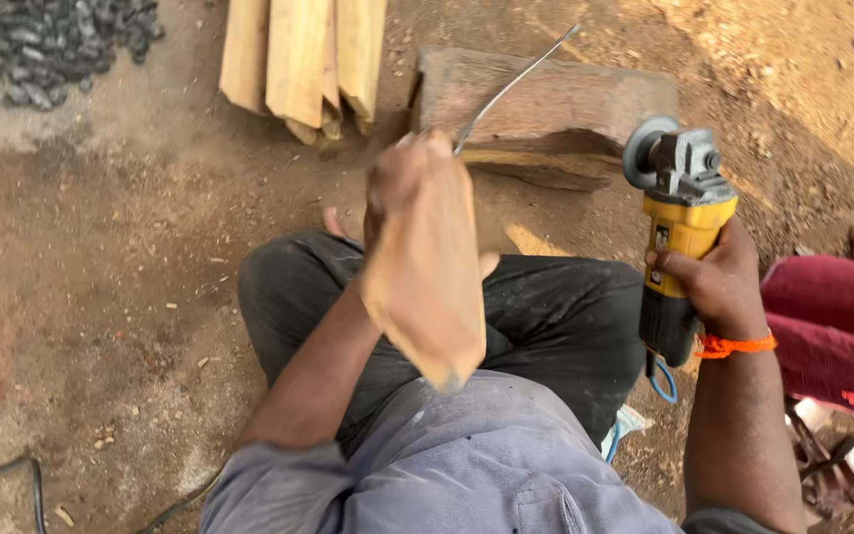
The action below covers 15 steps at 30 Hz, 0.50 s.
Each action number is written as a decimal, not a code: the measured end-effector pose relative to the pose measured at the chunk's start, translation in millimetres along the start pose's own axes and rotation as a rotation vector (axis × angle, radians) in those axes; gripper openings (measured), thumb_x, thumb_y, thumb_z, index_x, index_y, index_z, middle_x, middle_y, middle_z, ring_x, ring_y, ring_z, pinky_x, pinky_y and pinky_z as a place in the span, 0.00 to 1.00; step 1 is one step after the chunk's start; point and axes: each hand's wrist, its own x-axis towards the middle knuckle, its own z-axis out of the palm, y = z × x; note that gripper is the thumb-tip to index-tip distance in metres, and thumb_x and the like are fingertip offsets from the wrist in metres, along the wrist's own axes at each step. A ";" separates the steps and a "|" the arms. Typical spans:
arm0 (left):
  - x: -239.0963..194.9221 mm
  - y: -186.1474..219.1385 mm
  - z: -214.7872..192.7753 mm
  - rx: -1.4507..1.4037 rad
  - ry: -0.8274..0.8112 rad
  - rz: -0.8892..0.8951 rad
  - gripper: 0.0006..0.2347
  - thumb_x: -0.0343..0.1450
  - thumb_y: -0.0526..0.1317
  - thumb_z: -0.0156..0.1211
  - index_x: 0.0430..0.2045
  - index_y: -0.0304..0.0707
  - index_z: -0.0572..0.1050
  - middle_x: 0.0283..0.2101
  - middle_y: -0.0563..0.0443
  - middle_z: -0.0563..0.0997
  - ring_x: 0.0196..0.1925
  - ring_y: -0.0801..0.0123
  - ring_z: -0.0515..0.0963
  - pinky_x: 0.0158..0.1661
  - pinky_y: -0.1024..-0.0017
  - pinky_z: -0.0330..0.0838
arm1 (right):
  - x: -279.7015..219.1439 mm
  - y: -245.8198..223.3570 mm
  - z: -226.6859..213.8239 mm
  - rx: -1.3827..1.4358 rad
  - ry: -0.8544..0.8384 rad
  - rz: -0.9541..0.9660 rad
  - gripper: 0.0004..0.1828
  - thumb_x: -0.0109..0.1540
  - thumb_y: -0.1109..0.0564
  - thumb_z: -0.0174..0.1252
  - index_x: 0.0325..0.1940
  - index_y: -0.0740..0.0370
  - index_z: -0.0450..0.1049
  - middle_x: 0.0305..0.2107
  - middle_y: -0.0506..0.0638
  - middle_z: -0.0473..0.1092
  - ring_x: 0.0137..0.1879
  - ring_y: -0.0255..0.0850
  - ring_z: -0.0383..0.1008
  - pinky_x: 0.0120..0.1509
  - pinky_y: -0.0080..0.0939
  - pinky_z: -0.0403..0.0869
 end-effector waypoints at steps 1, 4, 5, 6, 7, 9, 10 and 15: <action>-6.4 13.6 -5.9 0.012 -0.073 0.038 0.31 0.66 0.48 0.76 0.59 0.41 0.63 0.61 0.41 0.69 0.64 0.48 0.69 0.65 0.42 0.65 | -5.7 4.0 -6.1 0.098 -0.017 0.016 0.27 0.58 0.70 0.59 0.61 0.66 0.67 0.43 0.53 0.73 0.43 0.41 0.76 0.48 0.42 0.77; -29.4 36.6 -41.4 0.167 -0.216 0.083 0.32 0.66 0.48 0.78 0.59 0.41 0.63 0.64 0.41 0.69 0.69 0.46 0.68 0.68 0.41 0.62 | -7.8 26.7 -14.1 0.375 -0.056 0.074 0.29 0.56 0.69 0.56 0.63 0.67 0.69 0.41 0.55 0.74 0.42 0.43 0.78 0.48 0.44 0.79; -37.0 38.4 -50.1 0.261 -0.275 0.095 0.29 0.66 0.44 0.75 0.58 0.44 0.63 0.65 0.42 0.69 0.69 0.46 0.68 0.67 0.40 0.62 | -7.1 38.8 -14.4 0.414 -0.050 0.103 0.31 0.54 0.68 0.58 0.63 0.66 0.69 0.40 0.55 0.75 0.42 0.44 0.79 0.48 0.45 0.80; -44.9 39.7 -55.2 0.357 -0.332 0.110 0.26 0.67 0.40 0.71 0.56 0.47 0.63 0.65 0.43 0.70 0.70 0.46 0.69 0.66 0.40 0.62 | -5.2 50.9 -16.1 0.453 -0.045 0.131 0.33 0.52 0.66 0.59 0.63 0.65 0.68 0.39 0.55 0.75 0.43 0.44 0.79 0.48 0.47 0.80; -53.7 41.9 -60.2 0.427 -0.421 0.102 0.25 0.67 0.37 0.68 0.58 0.47 0.64 0.65 0.42 0.70 0.69 0.45 0.69 0.64 0.44 0.65 | -2.3 65.1 -13.4 0.549 -0.045 0.136 0.30 0.54 0.63 0.60 0.62 0.67 0.68 0.40 0.56 0.75 0.43 0.46 0.80 0.48 0.49 0.81; -66.6 46.5 -62.1 0.577 -0.586 0.094 0.25 0.67 0.33 0.63 0.60 0.47 0.65 0.66 0.41 0.71 0.67 0.44 0.70 0.60 0.51 0.71 | 1.5 93.3 -3.7 0.734 -0.040 0.149 0.30 0.56 0.58 0.62 0.61 0.69 0.67 0.40 0.58 0.76 0.44 0.48 0.80 0.51 0.51 0.81; -70.0 48.8 -60.5 0.571 -0.614 0.100 0.25 0.67 0.32 0.62 0.60 0.47 0.66 0.65 0.41 0.71 0.67 0.45 0.71 0.60 0.52 0.71 | 3.9 106.4 2.0 0.823 -0.035 0.159 0.31 0.55 0.56 0.62 0.61 0.69 0.67 0.40 0.59 0.75 0.44 0.49 0.80 0.52 0.52 0.81; -70.8 50.3 -50.2 0.544 -0.777 -0.052 0.24 0.65 0.28 0.60 0.57 0.46 0.72 0.66 0.43 0.71 0.62 0.52 0.75 0.57 0.57 0.73 | 4.0 158.7 1.0 1.084 -0.048 0.137 0.33 0.56 0.55 0.62 0.64 0.69 0.65 0.45 0.60 0.74 0.48 0.51 0.79 0.58 0.51 0.79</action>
